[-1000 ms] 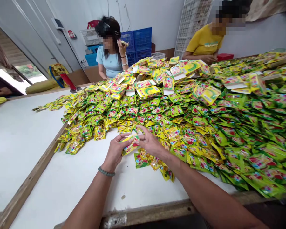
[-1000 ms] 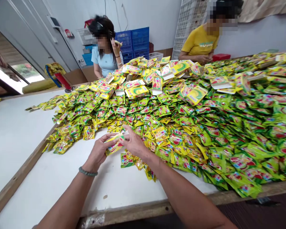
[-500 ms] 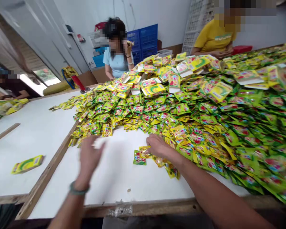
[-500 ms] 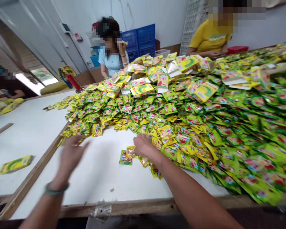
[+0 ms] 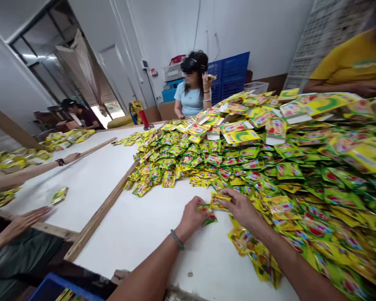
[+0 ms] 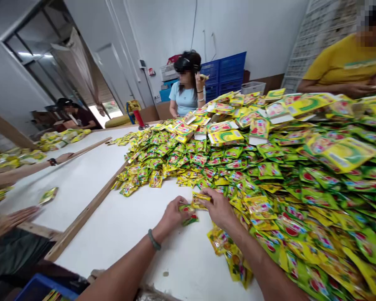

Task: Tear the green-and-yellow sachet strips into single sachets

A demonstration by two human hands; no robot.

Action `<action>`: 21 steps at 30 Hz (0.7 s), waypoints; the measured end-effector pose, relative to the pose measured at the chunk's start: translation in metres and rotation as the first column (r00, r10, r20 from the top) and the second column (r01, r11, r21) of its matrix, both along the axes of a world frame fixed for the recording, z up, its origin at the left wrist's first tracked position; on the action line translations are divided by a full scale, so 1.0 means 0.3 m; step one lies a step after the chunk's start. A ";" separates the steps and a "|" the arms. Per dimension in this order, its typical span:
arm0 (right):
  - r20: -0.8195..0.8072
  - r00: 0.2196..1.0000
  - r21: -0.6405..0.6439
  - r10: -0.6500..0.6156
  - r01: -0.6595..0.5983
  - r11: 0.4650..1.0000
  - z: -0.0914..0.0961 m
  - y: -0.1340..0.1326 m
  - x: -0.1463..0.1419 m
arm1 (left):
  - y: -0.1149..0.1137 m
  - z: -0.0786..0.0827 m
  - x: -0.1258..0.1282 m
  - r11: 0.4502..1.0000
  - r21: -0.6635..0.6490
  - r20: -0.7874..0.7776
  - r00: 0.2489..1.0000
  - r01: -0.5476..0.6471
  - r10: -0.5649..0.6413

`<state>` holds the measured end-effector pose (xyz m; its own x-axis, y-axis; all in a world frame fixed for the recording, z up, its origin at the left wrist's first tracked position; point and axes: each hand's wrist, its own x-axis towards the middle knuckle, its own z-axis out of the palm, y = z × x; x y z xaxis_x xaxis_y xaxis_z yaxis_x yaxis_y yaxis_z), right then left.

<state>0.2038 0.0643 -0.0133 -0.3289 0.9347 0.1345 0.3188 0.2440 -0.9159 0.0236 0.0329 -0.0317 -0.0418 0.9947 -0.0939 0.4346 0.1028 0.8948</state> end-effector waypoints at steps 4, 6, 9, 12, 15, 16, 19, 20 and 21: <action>-0.115 0.989 -0.184 0.097 -0.117 0.976 -0.003 -0.005 -0.008 | 0.025 -0.013 -0.018 0.995 -0.073 0.443 0.896 0.074 -0.034; -0.012 0.994 -0.182 0.108 -0.109 0.977 -0.025 -0.008 -0.018 | 0.027 -0.002 -0.015 0.988 -0.132 0.525 0.851 0.083 -0.001; 0.024 0.994 -0.210 0.110 -0.103 0.972 -0.053 -0.010 -0.026 | 0.020 0.022 -0.005 0.973 -0.201 0.576 0.817 0.112 0.025; 0.040 0.993 -0.180 0.108 -0.100 0.979 -0.057 -0.011 -0.026 | 0.006 0.041 0.004 0.958 -0.213 0.616 0.788 0.191 -0.020; 0.026 0.996 -0.165 0.087 -0.082 0.983 -0.043 -0.015 -0.027 | -0.002 0.057 0.009 0.962 -0.167 0.563 0.822 0.216 -0.086; -0.010 0.998 -0.180 0.062 -0.063 0.982 -0.034 -0.016 -0.027 | 0.001 0.063 0.010 0.967 -0.151 0.543 0.834 0.207 -0.094; -0.183 0.983 -0.305 -0.029 -0.029 0.952 -0.001 -0.022 -0.023 | 0.034 0.096 0.015 0.979 -0.115 0.519 0.851 0.166 -0.083; -0.251 0.968 -0.368 -0.027 -0.069 0.927 0.012 -0.024 -0.021 | 0.051 0.112 0.019 0.983 -0.100 0.508 0.857 0.156 -0.084; -0.319 0.947 -0.419 -0.016 -0.127 0.899 0.025 -0.026 -0.019 | 0.071 0.130 0.027 0.985 -0.081 0.492 0.865 0.155 -0.096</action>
<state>0.1982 0.0566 -0.0057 -0.3905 0.9043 -0.1725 0.0022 -0.1865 -0.9825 0.0315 0.0542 0.0072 0.1629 0.9696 -0.1824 -0.0345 0.1903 0.9811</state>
